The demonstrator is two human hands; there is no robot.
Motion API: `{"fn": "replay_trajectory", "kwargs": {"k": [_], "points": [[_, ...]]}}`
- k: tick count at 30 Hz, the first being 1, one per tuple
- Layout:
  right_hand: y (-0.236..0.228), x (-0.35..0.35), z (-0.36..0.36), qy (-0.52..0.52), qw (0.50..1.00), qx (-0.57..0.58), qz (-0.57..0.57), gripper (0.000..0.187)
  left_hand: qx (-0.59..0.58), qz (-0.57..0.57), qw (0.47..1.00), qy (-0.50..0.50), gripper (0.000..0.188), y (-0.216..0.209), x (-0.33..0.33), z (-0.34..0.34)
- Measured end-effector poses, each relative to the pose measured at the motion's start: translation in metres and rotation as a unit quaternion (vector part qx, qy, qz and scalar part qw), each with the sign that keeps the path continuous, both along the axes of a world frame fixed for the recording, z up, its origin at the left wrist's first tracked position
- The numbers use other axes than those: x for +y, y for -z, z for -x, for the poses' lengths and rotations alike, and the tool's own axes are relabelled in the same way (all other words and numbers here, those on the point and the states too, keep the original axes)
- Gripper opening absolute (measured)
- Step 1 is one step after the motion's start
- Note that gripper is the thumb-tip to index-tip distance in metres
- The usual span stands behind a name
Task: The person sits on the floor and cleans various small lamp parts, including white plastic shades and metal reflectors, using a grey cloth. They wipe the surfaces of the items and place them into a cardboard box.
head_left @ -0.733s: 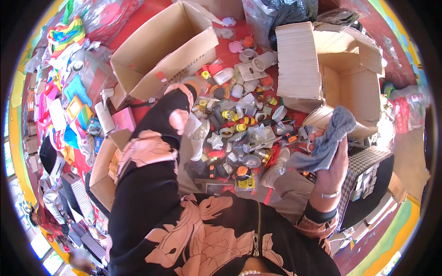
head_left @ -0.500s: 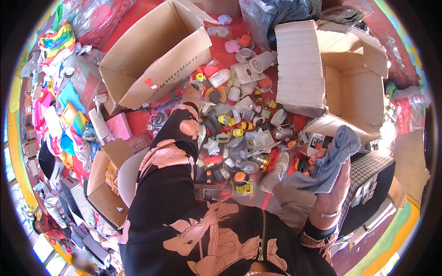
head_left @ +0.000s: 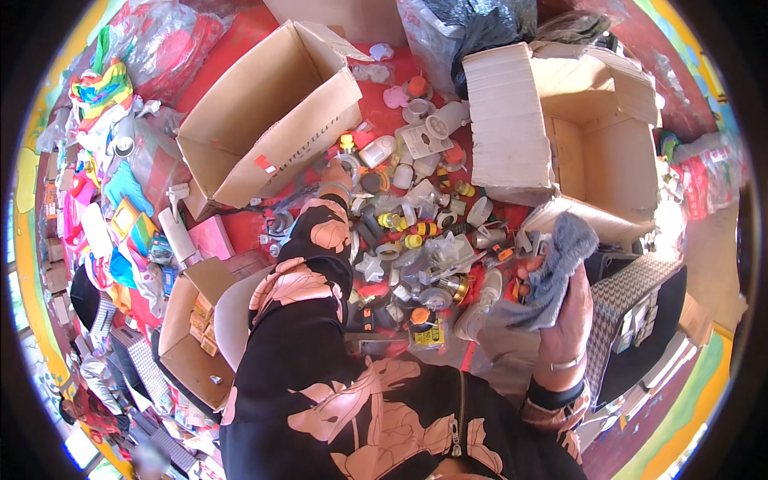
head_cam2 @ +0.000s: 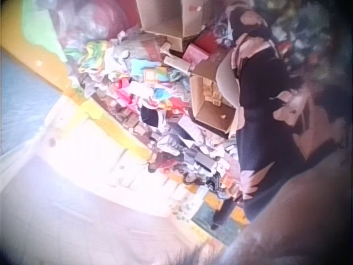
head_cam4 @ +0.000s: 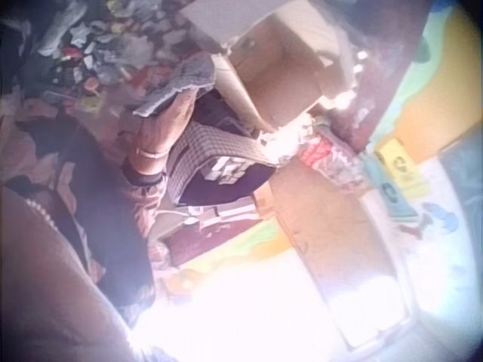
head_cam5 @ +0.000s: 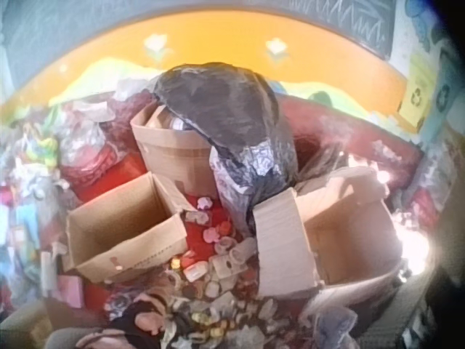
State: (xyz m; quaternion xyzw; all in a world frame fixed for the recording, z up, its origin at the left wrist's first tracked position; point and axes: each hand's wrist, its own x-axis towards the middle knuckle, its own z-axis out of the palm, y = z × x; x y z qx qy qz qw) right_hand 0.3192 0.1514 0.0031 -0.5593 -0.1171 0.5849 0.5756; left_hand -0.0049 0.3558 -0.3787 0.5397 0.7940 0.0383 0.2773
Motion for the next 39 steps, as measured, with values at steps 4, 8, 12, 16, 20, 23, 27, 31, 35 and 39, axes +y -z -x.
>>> {"fn": "replay_trajectory", "kwargs": {"k": [4, 8, 12, 16, 20, 23, 27, 31, 35, 39], "points": [[0.000, -0.005, -0.002, -0.042, 0.998, 0.019, -0.048, 0.037, -0.204, -0.070, 0.975, -0.054, 0.039, -0.060, -0.015, -0.030], [-0.022, -0.003, 0.001, -0.023, 0.993, 0.056, -0.102, 0.040, -0.779, -0.076, 0.605, -0.146, 0.037, -0.131, -0.042, -0.057], [-0.035, -0.005, -0.017, 0.029, 0.967, 0.103, -0.232, 0.038, -0.924, 0.062, 0.377, 0.008, 0.040, -0.250, -0.091, -0.090], [-0.049, -0.006, -0.028, 0.140, 0.962, 0.104, -0.209, 0.030, -0.925, 0.096, 0.367, -0.038, 0.044, -0.342, -0.141, -0.128], [-0.058, -0.012, -0.002, 0.148, 0.937, -0.044, -0.314, 0.037, -0.884, 0.087, 0.457, -0.050, 0.041, -0.376, -0.166, -0.144], [-0.078, -0.021, 0.034, 0.008, 0.893, -0.287, -0.347, 0.043, -0.828, 0.093, 0.554, -0.005, 0.034, -0.391, -0.176, -0.142], [-0.045, -0.010, 0.072, -0.095, 0.683, -0.649, -0.321, 0.040, -0.817, 0.053, 0.571, -0.055, 0.040, -0.393, -0.189, -0.146], [-0.042, -0.019, 0.090, -0.194, 0.675, -0.597, -0.388, 0.041, -0.972, 0.128, 0.182, 0.075, 0.048, -0.357, -0.172, -0.131], [-0.057, -0.024, 0.092, -0.205, 0.629, -0.605, -0.443, 0.051, -0.958, 0.097, 0.216, 0.162, 0.049, -0.344, -0.167, -0.126], [-0.067, -0.010, 0.080, -0.132, 0.609, -0.612, -0.487, 0.043, -0.843, 0.070, 0.530, -0.067, 0.045, -0.403, -0.189, -0.139]]}}
